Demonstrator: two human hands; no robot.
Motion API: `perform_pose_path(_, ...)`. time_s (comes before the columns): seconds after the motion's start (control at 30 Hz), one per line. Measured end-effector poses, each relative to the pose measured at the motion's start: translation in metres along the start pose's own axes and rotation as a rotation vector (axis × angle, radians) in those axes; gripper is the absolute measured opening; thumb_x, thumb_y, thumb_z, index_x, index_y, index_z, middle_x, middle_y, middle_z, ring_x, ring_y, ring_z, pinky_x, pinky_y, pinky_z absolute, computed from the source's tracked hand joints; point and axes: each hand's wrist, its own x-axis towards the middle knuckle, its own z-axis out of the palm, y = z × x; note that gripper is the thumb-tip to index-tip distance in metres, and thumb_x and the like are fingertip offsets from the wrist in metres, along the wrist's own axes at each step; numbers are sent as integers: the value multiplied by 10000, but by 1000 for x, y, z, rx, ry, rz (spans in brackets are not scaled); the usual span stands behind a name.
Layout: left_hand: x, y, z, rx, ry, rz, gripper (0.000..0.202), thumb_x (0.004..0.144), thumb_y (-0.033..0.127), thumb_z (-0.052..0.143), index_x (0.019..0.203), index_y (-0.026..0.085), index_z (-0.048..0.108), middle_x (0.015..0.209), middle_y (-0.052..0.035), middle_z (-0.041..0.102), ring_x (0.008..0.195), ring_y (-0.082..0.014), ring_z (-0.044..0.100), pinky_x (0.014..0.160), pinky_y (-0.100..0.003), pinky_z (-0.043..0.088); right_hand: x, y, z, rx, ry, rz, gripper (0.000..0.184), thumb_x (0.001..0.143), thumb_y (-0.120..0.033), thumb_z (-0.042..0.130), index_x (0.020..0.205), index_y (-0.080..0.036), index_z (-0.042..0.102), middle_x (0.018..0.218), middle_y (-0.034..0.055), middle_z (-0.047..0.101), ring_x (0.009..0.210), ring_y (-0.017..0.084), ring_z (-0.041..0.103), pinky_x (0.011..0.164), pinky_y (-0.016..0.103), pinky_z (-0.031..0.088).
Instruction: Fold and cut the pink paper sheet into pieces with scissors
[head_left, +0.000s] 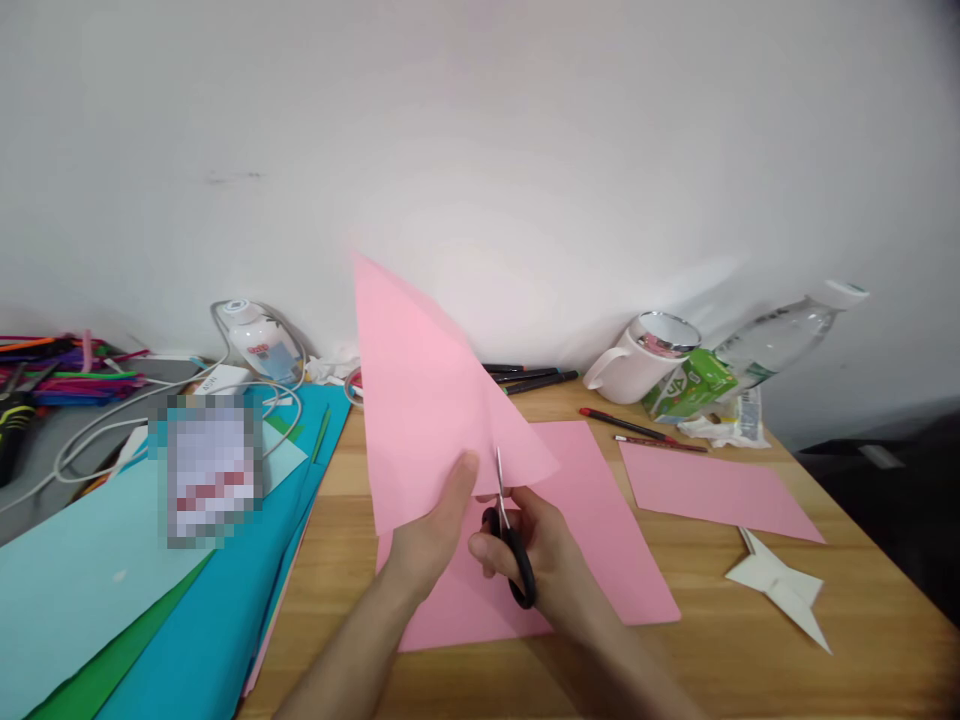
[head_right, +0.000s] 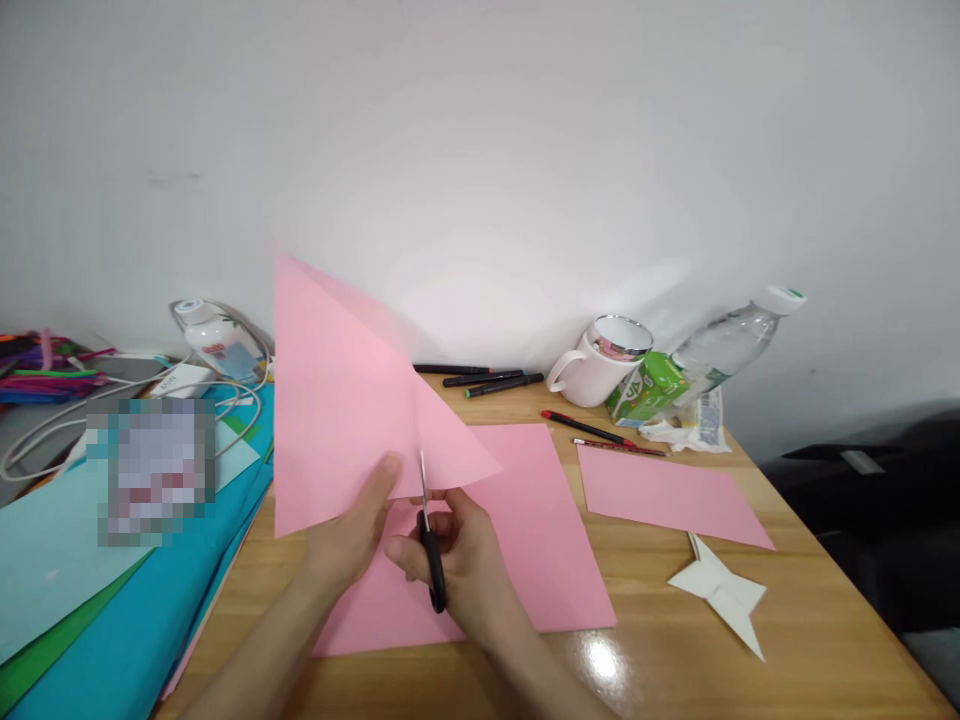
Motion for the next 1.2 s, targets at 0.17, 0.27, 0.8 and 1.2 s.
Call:
perform_pose_path(0.17, -10, 9, 2, 132, 6, -15, 261, 747, 384, 633, 914, 189, 680, 1065, -84, 690, 1105, -248, 568, 1065, -360, 309, 1, -1, -2, 55, -8, -62, 505, 625, -246, 781, 1012, -182, 463, 680, -46, 516, 582, 96, 444, 496, 200, 343)
perform_pose_path(0.27, -13, 13, 3, 84, -56, -48, 232, 767, 381, 611, 875, 195, 696, 1010, -75, 712, 1036, -242, 614, 1047, -364, 341, 1, -1, -2, 61, 1, -63, 534, 625, -256, 780, 1045, -182, 458, 697, -38, 521, 607, 109, 453, 507, 207, 351)
perform_pose_path(0.8, -11, 7, 1, 85, -170, -86, 386, 736, 551, 554, 666, 196, 688, 638, -64, 717, 848, -261, 673, 904, -360, 470, 0, 0, -2, 32, 0, -68, 422, 659, -309, 758, 987, -166, 535, 676, -35, 520, 569, 102, 420, 498, 212, 343)
perform_pose_path(1.2, -13, 6, 1, 21, -198, -167, 420, 724, 577, 545, 662, 186, 686, 534, -67, 671, 888, -268, 657, 934, -367, 434, 0, -2, -2, 2, 8, -63, 447, 637, -395, 756, 955, -171, 536, 658, -28, 509, 555, 117, 421, 493, 228, 348)
